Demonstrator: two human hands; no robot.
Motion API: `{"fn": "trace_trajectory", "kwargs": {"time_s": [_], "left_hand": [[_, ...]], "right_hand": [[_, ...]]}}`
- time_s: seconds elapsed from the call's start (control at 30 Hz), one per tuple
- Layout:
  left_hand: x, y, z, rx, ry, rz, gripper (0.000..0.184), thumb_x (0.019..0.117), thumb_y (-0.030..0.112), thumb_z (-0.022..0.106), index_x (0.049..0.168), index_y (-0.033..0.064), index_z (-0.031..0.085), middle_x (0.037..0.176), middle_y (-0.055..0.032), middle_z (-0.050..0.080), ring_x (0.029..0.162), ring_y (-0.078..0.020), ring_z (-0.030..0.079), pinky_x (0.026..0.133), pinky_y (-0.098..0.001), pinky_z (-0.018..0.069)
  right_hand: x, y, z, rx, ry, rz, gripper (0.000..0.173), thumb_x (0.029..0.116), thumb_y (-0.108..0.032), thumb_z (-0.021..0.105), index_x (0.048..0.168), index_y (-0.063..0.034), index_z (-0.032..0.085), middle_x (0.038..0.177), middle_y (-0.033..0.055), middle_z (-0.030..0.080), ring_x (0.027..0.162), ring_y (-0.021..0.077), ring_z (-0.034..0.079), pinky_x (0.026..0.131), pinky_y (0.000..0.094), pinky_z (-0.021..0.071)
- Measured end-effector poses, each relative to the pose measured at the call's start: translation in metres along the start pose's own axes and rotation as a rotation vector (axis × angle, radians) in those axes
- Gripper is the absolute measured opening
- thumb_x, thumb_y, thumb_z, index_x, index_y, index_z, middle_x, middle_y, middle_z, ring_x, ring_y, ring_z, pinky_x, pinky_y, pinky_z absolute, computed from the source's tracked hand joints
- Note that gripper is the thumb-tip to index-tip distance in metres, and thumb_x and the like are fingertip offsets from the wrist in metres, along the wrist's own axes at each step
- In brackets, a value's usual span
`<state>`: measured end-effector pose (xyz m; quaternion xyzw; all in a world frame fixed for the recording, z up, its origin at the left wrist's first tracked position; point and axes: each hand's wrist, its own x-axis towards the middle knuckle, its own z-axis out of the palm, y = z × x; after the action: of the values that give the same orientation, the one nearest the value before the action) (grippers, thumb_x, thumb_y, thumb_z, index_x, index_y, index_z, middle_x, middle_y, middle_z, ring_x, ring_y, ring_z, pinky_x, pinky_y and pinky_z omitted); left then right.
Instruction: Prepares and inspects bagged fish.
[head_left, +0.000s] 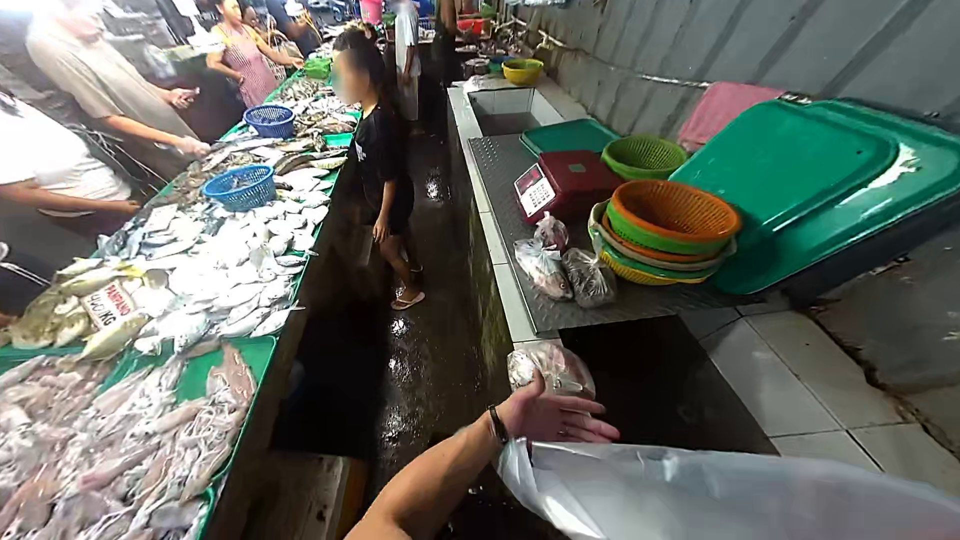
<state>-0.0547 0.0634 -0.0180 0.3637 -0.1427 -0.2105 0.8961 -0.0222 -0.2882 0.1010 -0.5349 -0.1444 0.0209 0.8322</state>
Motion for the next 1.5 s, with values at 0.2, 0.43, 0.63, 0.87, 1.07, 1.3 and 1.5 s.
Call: {"fn": "trace_trajectory", "kwargs": {"time_s": [0.2, 0.43, 0.63, 0.87, 1.07, 1.3, 1.5], "left_hand": [[-0.057, 0.027, -0.042, -0.292, 0.356, 0.245, 0.122, 0.0659, 0.106, 0.021, 0.135, 0.0157, 0.066, 0.103, -0.0056, 0.073, 0.088, -0.0171, 0.067, 0.08, -0.0378, 0.057], [-0.107, 0.028, -0.107, -0.022, 0.188, -0.241, 0.094, 0.0908, 0.081, 0.028, 0.142, 0.0082, 0.059, 0.136, -0.0141, 0.065, 0.12, -0.0229, 0.064, 0.096, -0.0443, 0.055], [-0.084, 0.119, -0.194, 0.679, 0.534, -0.058, 0.013, 0.0965, 0.013, 0.066, 0.096, 0.0015, 0.07, 0.082, -0.0051, 0.068, 0.075, -0.0129, 0.064, 0.075, -0.0364, 0.0554], [-0.036, 0.219, -0.166, 1.292, 0.334, 0.059, 0.036, 0.0998, 0.042, 0.064, 0.091, 0.0087, 0.075, 0.076, -0.0066, 0.071, 0.073, -0.0221, 0.069, 0.073, -0.0497, 0.057], [-0.063, 0.249, -0.2, 0.99, 0.119, -0.171, 0.048, 0.0912, 0.032, 0.078, 0.122, -0.0025, 0.064, 0.099, -0.0178, 0.072, 0.09, -0.0272, 0.07, 0.088, -0.051, 0.0576], [-0.095, 0.204, -0.215, 0.752, 0.485, -0.082, 0.029, 0.0885, 0.027, 0.081, 0.075, 0.0041, 0.069, 0.062, -0.0024, 0.063, 0.056, -0.0109, 0.058, 0.058, -0.0349, 0.0502], [-0.082, 0.191, -0.196, 0.667, 0.763, -0.075, 0.059, 0.1014, 0.05, 0.058, 0.061, 0.006, 0.061, 0.053, -0.0027, 0.054, 0.046, -0.0133, 0.05, 0.049, -0.0368, 0.0424]], "right_hand": [[0.017, 0.052, 0.055, 0.0, 0.382, 0.476, 0.059, 0.109, -0.056, 0.012, 0.117, -0.0233, 0.061, 0.099, -0.0081, 0.075, 0.094, 0.0041, 0.072, 0.08, 0.0331, 0.0634], [0.041, 0.12, 0.116, 0.038, 0.437, 0.583, 0.059, 0.1073, -0.062, 0.019, 0.116, -0.0235, 0.062, 0.096, -0.0044, 0.076, 0.088, 0.008, 0.073, 0.074, 0.0348, 0.0645], [0.071, 0.159, 0.128, -0.535, 0.251, 0.61, 0.035, 0.1106, -0.039, 0.033, 0.126, -0.0236, 0.06, 0.091, -0.0054, 0.072, 0.073, 0.0068, 0.068, 0.062, 0.0297, 0.0591], [0.135, 0.204, 0.298, -1.191, -0.363, -0.029, 0.092, 0.0812, -0.04, 0.084, 0.15, 0.0048, 0.043, 0.145, 0.0285, 0.053, 0.135, 0.0417, 0.052, 0.112, 0.0626, 0.042], [0.159, 0.228, 0.299, -1.2, -0.206, 0.184, 0.03, 0.1008, -0.01, 0.048, 0.093, 0.0095, 0.07, 0.076, 0.0192, 0.066, 0.07, 0.0239, 0.065, 0.071, 0.048, 0.0551], [0.177, 0.242, 0.272, -0.898, -0.148, 0.518, 0.051, 0.1109, -0.032, 0.03, 0.114, -0.0009, 0.071, 0.088, 0.0079, 0.074, 0.077, 0.0133, 0.07, 0.073, 0.0377, 0.0602], [0.165, 0.24, 0.283, -0.98, -0.189, -0.254, 0.043, 0.1046, -0.025, 0.046, 0.124, 0.011, 0.059, 0.116, 0.0233, 0.065, 0.098, 0.0202, 0.066, 0.084, 0.0355, 0.0573]]}}
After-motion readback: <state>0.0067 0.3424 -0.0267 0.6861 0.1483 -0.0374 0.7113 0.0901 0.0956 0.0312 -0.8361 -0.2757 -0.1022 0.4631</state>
